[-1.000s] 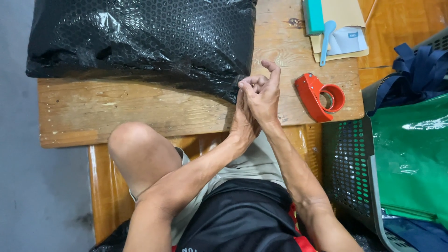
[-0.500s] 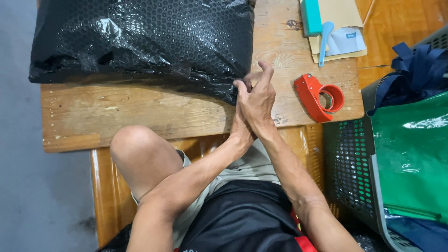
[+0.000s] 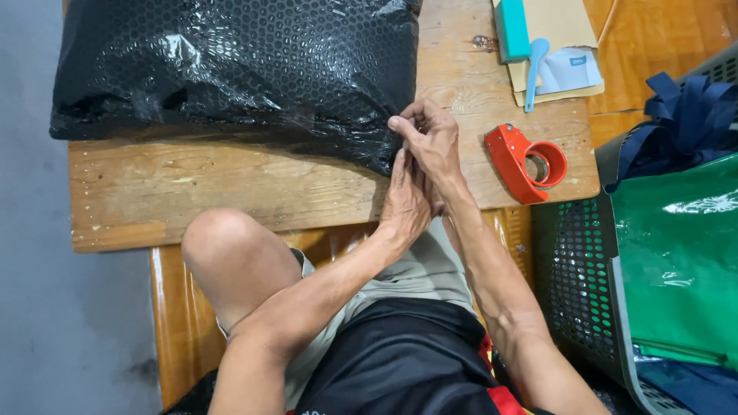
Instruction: The person seals a black bubble mailer on a wooden table using a red tape dispenser. They repeatedly apply tape to the edges and corners, smooth the tape with their fingers, and adjust the mailer to ensure the seal is secure.
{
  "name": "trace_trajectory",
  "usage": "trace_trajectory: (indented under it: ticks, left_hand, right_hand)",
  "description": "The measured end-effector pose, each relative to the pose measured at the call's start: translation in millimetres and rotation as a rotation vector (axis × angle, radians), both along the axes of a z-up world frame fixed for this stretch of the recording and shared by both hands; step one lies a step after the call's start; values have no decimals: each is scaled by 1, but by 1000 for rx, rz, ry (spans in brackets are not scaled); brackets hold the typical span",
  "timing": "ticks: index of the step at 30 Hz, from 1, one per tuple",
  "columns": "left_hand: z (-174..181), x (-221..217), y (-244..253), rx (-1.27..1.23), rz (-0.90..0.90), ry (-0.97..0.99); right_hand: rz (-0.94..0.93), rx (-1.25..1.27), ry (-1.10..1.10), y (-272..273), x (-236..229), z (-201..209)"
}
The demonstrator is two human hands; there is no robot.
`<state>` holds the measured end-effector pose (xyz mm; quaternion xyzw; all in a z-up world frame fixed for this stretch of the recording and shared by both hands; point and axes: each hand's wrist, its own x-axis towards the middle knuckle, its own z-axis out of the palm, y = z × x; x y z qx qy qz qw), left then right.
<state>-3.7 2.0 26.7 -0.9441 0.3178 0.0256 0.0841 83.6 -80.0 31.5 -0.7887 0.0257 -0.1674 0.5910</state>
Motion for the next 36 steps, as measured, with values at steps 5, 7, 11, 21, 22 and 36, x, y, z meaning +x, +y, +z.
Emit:
trace_trajectory:
  ticks: [5, 7, 11, 21, 22, 36]
  left_hand:
    - [10, -4, 6, -41, -5, -78]
    - [9, -3, 7, -65, -13, -87]
    - [-3, -1, 2, -108, -65, -71]
    - [-71, 8, -6, -149, -134, -84]
    - [-73, 10, -4, -149, -133, -85]
    - [54, 87, 75, -644, -343, -548]
  right_hand:
    - [70, 33, 23, -5, 2, 12]
    - [88, 27, 29, -8, 6, 10]
    - [108, 37, 20, -12, 7, -5]
    - [255, 0, -19, -14, 2, -4]
    - [255, 0, -21, -17, 1, -2]
    - [230, 219, -159, -22, -21, -41]
